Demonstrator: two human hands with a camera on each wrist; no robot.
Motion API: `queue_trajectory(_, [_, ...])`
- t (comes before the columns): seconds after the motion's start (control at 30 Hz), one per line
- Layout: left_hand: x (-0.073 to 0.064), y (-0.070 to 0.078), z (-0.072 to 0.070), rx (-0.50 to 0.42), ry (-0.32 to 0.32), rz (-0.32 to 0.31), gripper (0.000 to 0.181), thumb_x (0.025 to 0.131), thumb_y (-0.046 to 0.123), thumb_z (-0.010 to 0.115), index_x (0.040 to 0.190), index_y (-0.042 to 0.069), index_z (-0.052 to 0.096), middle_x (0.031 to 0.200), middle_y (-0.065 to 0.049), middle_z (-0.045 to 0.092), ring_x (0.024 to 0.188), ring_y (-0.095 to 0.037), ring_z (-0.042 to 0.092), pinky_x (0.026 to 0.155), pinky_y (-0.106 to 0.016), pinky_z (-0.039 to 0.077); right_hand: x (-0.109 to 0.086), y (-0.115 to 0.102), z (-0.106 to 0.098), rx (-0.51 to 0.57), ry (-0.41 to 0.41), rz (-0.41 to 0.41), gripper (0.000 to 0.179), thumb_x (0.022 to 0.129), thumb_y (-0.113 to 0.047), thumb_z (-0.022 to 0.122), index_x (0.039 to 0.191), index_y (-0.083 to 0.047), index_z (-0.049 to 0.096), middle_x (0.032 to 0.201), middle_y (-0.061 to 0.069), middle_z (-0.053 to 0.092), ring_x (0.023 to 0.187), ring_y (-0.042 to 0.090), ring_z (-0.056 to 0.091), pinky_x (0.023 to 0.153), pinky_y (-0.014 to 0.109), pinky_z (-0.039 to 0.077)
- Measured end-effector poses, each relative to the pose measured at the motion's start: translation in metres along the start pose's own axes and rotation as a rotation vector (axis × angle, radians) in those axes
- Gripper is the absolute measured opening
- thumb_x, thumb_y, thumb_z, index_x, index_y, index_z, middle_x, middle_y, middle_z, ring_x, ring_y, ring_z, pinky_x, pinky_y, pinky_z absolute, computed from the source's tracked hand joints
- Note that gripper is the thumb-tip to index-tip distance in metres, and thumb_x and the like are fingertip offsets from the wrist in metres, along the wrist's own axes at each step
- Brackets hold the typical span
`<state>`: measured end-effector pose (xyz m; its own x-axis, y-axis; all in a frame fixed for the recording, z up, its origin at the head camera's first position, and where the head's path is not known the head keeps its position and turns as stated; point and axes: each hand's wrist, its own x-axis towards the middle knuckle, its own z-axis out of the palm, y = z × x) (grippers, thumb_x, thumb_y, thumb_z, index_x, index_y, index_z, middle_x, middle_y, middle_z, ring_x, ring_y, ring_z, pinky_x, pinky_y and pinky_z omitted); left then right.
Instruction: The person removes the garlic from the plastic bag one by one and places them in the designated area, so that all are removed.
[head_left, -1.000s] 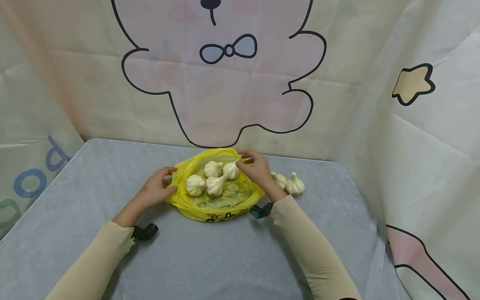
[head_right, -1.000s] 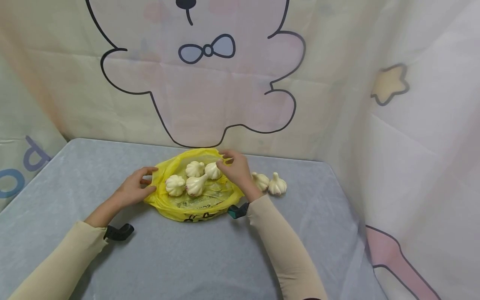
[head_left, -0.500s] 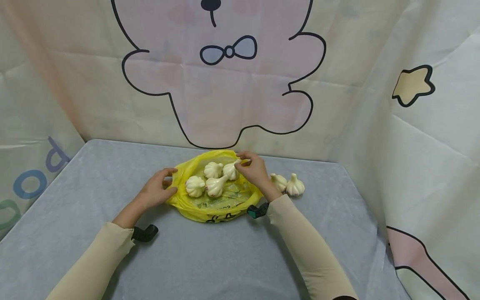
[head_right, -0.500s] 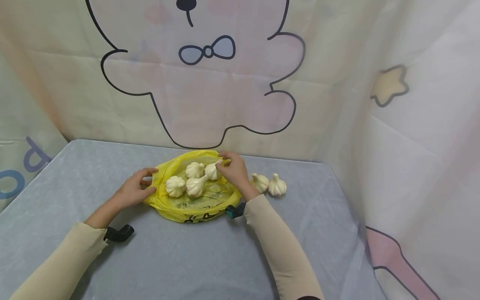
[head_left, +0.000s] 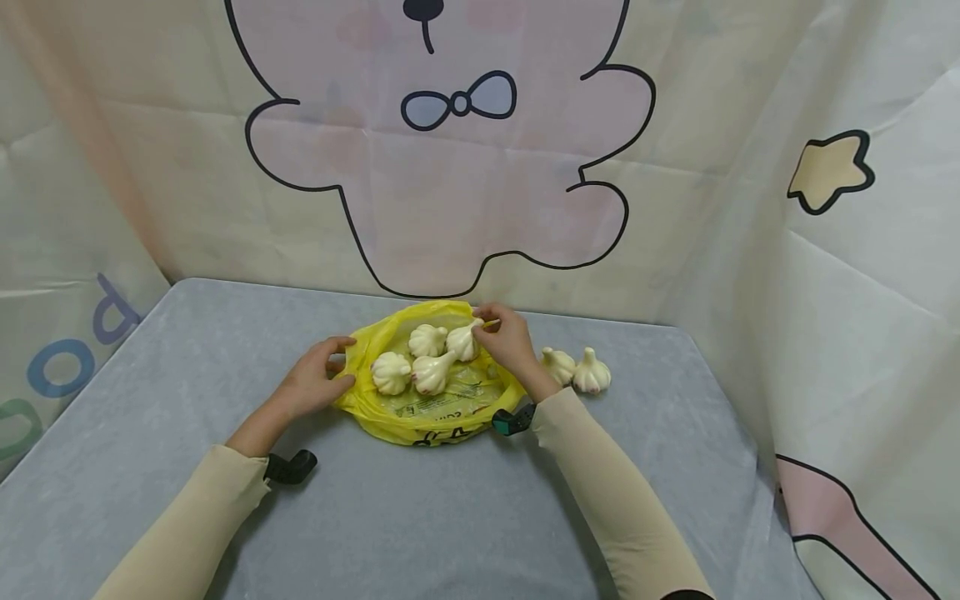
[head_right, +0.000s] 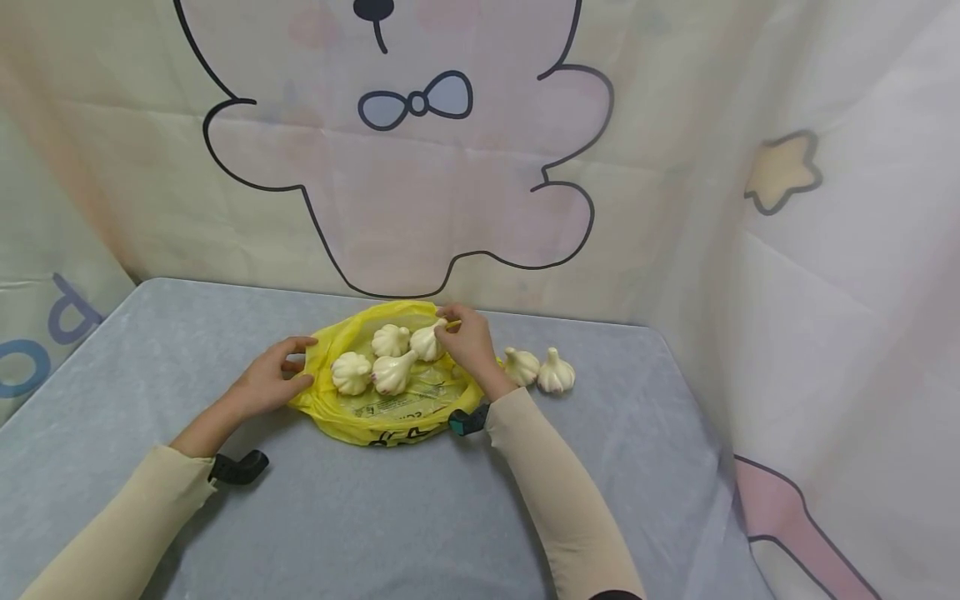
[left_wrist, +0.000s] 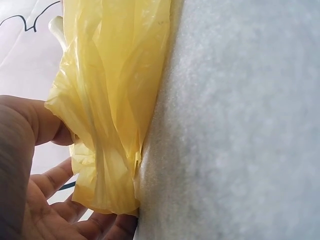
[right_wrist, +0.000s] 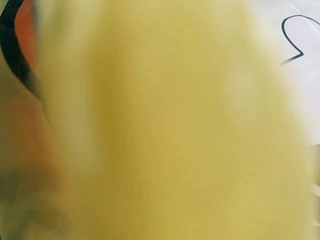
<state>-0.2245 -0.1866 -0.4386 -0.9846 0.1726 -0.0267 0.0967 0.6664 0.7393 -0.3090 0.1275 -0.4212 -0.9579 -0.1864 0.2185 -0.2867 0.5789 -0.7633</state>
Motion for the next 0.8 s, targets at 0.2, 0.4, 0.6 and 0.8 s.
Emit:
queue_trajectory(0.2, [0.000, 0.000, 0.001, 0.001, 0.002, -0.003, 0.060, 0.090, 0.017, 0.058, 0.144, 0.002, 0.036, 0.140, -0.027, 0.041, 0.119, -0.047, 0.053, 0.092, -0.053, 0.050, -0.001, -0.001, -0.002, -0.001, 0.003, -0.006, 0.020, 0.090, -0.014, 0.062, 0.108, -0.007, 0.067, 0.108, 0.011, 0.065, 0.093, 0.028, 0.068, 0.071, 0.034, 0.058])
queue_trajectory(0.4, [-0.001, 0.000, 0.001, 0.003, 0.002, -0.006, 0.060, 0.089, 0.017, 0.057, 0.144, 0.002, 0.036, 0.140, -0.027, 0.041, 0.119, -0.047, 0.053, 0.092, -0.053, 0.051, -0.004, -0.005, -0.004, -0.010, 0.006, -0.016, 0.018, 0.089, -0.014, 0.063, 0.104, -0.006, 0.069, 0.104, 0.011, 0.066, 0.091, 0.027, 0.069, 0.069, 0.034, 0.058])
queue_trajectory(0.6, [-0.001, 0.001, 0.001, 0.002, -0.001, -0.014, 0.061, 0.090, 0.017, 0.057, 0.144, 0.002, 0.035, 0.141, -0.027, 0.040, 0.120, -0.047, 0.052, 0.092, -0.053, 0.051, -0.009, -0.012, -0.008, -0.008, 0.017, -0.024, 0.019, 0.089, -0.016, 0.063, 0.105, -0.007, 0.069, 0.106, 0.010, 0.068, 0.091, 0.026, 0.068, 0.070, 0.035, 0.058])
queue_trajectory(0.8, [0.000, 0.002, 0.000, 0.000, -0.001, -0.017, 0.061, 0.089, 0.017, 0.057, 0.144, 0.002, 0.035, 0.142, -0.027, 0.039, 0.120, -0.047, 0.052, 0.093, -0.053, 0.050, -0.013, -0.017, -0.019, -0.001, 0.054, -0.052, 0.019, 0.089, -0.017, 0.063, 0.104, -0.008, 0.070, 0.106, 0.008, 0.069, 0.091, 0.026, 0.067, 0.072, 0.037, 0.058])
